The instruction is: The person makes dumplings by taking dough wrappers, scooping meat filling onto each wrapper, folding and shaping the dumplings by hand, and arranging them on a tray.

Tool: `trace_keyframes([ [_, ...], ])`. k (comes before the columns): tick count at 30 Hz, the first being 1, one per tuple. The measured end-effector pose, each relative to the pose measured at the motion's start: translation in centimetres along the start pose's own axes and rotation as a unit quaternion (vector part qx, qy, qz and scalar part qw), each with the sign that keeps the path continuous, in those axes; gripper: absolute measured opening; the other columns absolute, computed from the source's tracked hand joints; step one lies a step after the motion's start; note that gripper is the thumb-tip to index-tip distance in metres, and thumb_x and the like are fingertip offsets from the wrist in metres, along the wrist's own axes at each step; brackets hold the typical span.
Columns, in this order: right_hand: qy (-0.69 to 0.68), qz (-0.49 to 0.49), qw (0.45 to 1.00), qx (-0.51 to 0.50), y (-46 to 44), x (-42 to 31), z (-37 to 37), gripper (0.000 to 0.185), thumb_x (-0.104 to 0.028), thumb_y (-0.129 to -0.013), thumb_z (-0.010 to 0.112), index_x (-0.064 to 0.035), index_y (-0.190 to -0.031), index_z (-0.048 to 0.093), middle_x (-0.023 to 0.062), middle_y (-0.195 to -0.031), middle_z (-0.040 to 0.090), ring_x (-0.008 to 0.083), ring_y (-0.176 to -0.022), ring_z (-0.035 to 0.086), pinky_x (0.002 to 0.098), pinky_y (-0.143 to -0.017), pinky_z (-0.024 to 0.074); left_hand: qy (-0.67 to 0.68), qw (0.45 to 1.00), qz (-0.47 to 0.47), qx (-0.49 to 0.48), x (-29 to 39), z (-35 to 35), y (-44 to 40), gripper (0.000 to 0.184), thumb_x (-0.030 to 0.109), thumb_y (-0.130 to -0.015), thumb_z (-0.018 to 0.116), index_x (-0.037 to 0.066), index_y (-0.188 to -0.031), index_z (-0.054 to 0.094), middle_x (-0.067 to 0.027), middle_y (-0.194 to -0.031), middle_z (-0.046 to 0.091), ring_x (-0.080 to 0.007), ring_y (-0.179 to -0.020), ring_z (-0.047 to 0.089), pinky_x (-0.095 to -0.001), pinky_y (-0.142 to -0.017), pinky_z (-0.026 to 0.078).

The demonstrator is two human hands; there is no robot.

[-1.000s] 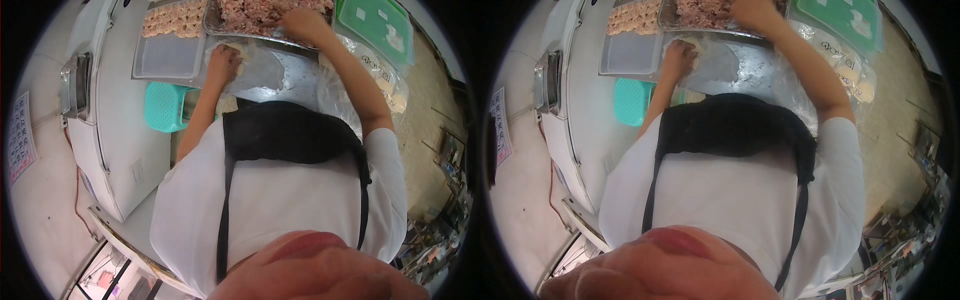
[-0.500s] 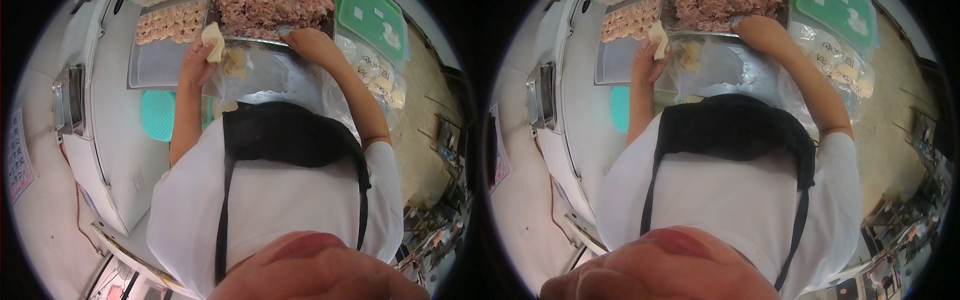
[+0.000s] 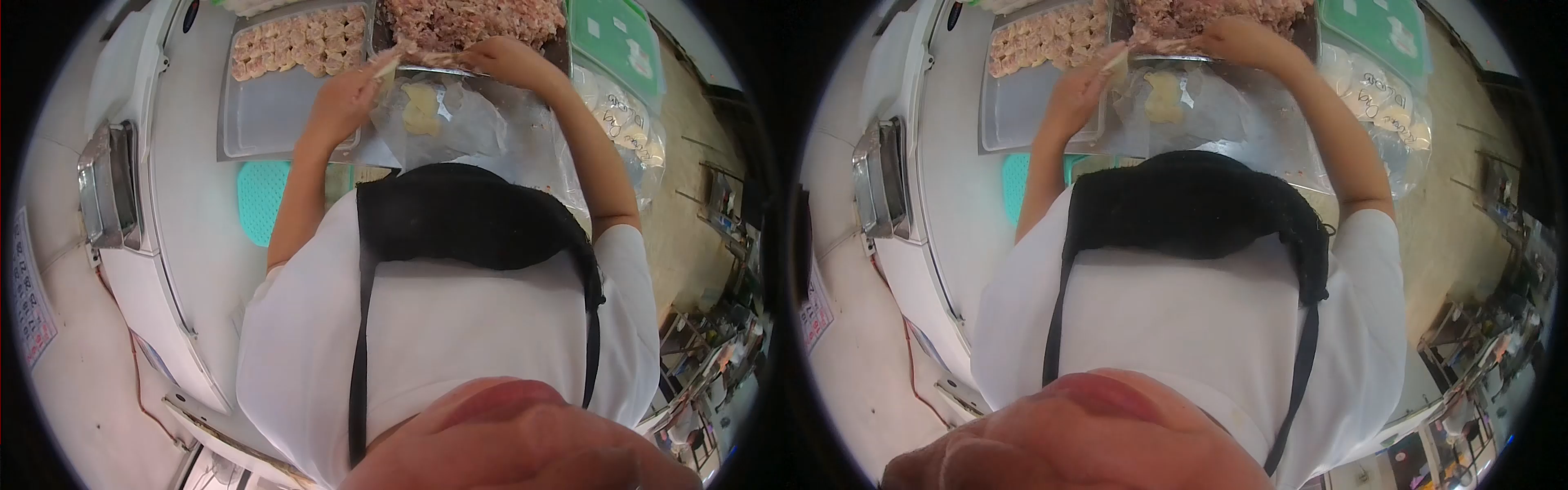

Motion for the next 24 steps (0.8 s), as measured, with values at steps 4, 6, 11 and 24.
trace_keyframes([
  [4, 0.074, 0.097, 0.992, -0.045, 1.7, 1.8, -4.9, 0.033, -0.033, -0.092, 0.052, -0.0038, -0.085, 0.066, 0.0168, -0.077, 0.064, 0.0354, -0.076, 0.062, 0.0440, -0.069, 0.0475, 0.147, 0.989, -0.029, 0.019, -1.4, -1.6, 0.0, 0.030, 0.021, -0.092, 0.050, 0.011, -0.116, 0.063, -0.0130, -0.104, 0.066, -0.0226, -0.093, 0.064, -0.0286, -0.081, 0.047],
  [6, 0.168, 0.131, 0.976, -0.046, 2.9, 3.3, -5.6, 0.035, -0.033, -0.092, 0.050, -0.0031, -0.083, 0.066, 0.0172, -0.078, 0.064, 0.0361, -0.078, 0.062, 0.0453, -0.071, 0.0476, 0.093, 0.995, 0.035, 0.024, -1.7, -1.2, -0.5, 0.027, 0.021, -0.091, 0.050, 0.008, -0.110, 0.065, -0.0118, -0.099, 0.067, -0.0218, -0.089, 0.063, -0.0277, -0.079, 0.046],
  [11, 0.137, 0.087, 0.985, -0.061, 4.7, 2.5, -0.9, 0.033, -0.032, -0.093, 0.050, -0.0037, -0.092, 0.068, 0.0173, -0.074, 0.063, 0.0344, -0.072, 0.060, 0.0427, -0.067, 0.0460, 0.185, 0.981, -0.042, -0.049, -2.5, 1.8, -1.3, 0.024, 0.020, -0.092, 0.051, 0.005, -0.104, 0.066, -0.0105, -0.101, 0.066, -0.0199, -0.088, 0.062, -0.0291, -0.081, 0.047],
  [24, -0.167, 0.051, 0.960, 0.218, 4.8, 0.4, -2.6, 0.040, -0.036, -0.094, 0.052, -0.0051, -0.118, 0.061, 0.0062, -0.081, 0.064, 0.0177, -0.070, 0.059, 0.0309, -0.066, 0.0478, 0.883, 0.467, -0.034, 0.015, 2.5, 6.8, -12.0, 0.057, 0.056, -0.093, 0.036, 0.005, -0.110, 0.054, -0.0149, -0.101, 0.063, -0.0331, -0.095, 0.058, -0.0483, -0.083, 0.048],
])
Point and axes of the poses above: each hand's wrist, its own y-axis away from the middle knuckle, its own z-axis out of the palm, x = y × z, the point moved 8 cm from there along -y, towards the middle knuckle
